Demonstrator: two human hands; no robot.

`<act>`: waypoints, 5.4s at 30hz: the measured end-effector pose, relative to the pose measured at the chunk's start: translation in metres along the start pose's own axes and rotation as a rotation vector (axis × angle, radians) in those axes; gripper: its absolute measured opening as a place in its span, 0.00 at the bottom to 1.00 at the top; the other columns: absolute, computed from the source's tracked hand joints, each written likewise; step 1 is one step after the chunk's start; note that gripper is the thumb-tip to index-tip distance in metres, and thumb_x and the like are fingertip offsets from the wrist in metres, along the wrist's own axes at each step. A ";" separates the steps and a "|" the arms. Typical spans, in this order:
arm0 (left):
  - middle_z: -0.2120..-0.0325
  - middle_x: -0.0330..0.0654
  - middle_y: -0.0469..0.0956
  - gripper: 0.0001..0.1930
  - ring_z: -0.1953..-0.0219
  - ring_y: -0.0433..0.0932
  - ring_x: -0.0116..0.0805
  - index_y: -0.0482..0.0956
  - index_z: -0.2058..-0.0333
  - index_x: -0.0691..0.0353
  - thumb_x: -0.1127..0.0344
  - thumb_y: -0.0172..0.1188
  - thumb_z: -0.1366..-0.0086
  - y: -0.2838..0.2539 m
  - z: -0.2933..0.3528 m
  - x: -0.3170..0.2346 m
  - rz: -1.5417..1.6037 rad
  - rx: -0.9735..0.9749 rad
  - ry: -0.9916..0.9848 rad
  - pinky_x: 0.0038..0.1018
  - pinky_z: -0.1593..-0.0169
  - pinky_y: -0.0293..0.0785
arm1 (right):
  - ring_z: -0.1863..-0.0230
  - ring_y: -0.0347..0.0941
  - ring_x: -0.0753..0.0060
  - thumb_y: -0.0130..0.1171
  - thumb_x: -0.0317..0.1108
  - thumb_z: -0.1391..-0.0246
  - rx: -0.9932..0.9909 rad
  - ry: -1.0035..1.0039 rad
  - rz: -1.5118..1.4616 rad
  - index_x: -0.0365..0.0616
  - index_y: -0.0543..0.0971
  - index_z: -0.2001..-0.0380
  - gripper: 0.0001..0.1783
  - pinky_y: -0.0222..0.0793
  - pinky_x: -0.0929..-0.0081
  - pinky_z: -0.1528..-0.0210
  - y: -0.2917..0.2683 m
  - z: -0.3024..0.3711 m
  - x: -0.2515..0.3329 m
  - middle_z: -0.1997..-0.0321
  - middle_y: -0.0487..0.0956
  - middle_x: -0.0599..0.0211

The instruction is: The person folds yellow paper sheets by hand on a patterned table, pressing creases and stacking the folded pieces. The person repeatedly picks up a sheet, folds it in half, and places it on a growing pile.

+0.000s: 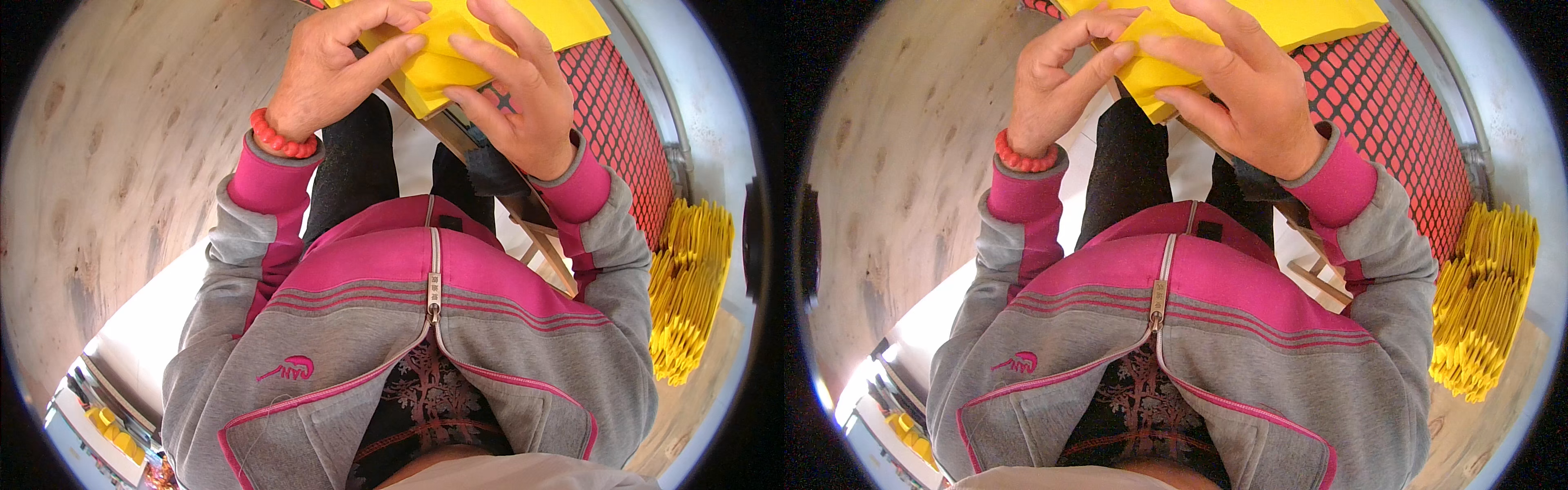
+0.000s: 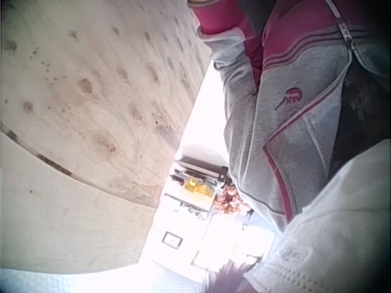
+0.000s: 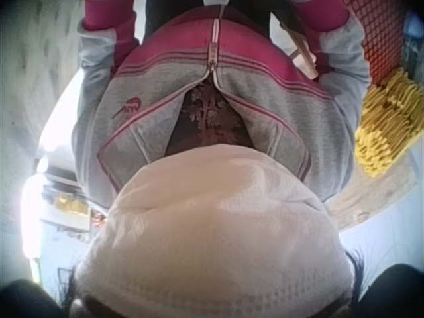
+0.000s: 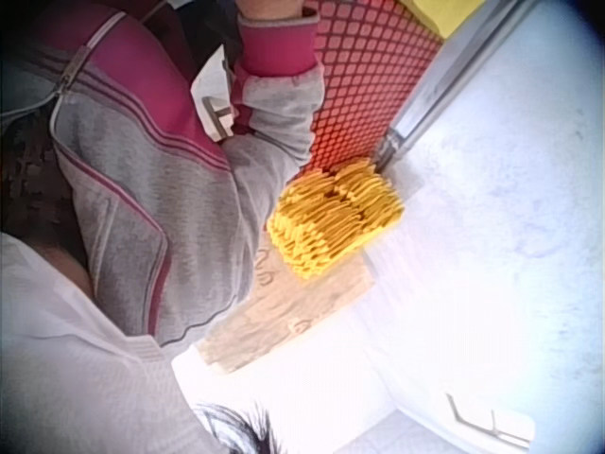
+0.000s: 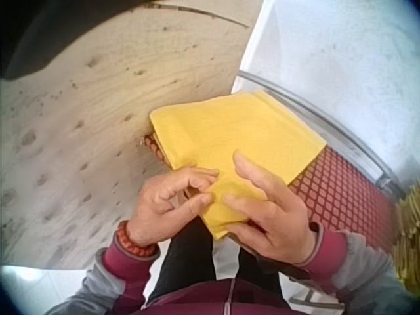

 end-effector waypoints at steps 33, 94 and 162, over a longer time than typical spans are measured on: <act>0.66 0.39 0.81 0.03 0.56 0.80 0.31 0.80 0.64 0.66 0.77 0.65 0.35 -0.002 0.005 0.003 -0.033 -0.029 0.011 0.28 0.50 0.74 | 0.43 0.76 0.67 0.66 0.24 0.42 -0.121 0.546 -0.526 0.36 0.76 0.56 0.12 0.71 0.69 0.42 -0.011 0.011 -0.046 0.43 0.79 0.46; 0.56 0.39 0.83 0.07 0.43 0.78 0.33 0.84 0.56 0.63 0.73 0.60 0.30 -0.003 0.001 -0.002 -0.042 0.225 0.030 0.31 0.31 0.60 | 0.60 0.80 0.55 0.66 0.29 0.45 0.141 0.299 -0.041 0.43 0.77 0.63 0.08 0.75 0.65 0.60 -0.001 0.005 -0.005 0.60 0.82 0.62; 0.46 0.47 0.80 0.12 0.38 0.73 0.39 0.83 0.55 0.63 0.76 0.62 0.38 -0.007 0.008 0.006 -0.022 0.203 0.039 0.33 0.31 0.60 | 0.38 0.74 0.37 0.71 0.24 0.50 0.069 0.321 -0.033 0.38 0.77 0.66 0.12 0.69 0.53 0.36 -0.003 0.003 -0.004 0.44 0.80 0.43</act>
Point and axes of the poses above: each hand's wrist, its own z-axis away from the middle knuckle, its own y-axis out of the palm, x = y × z, the point moved 10 cm from there along -z, towards the middle knuckle
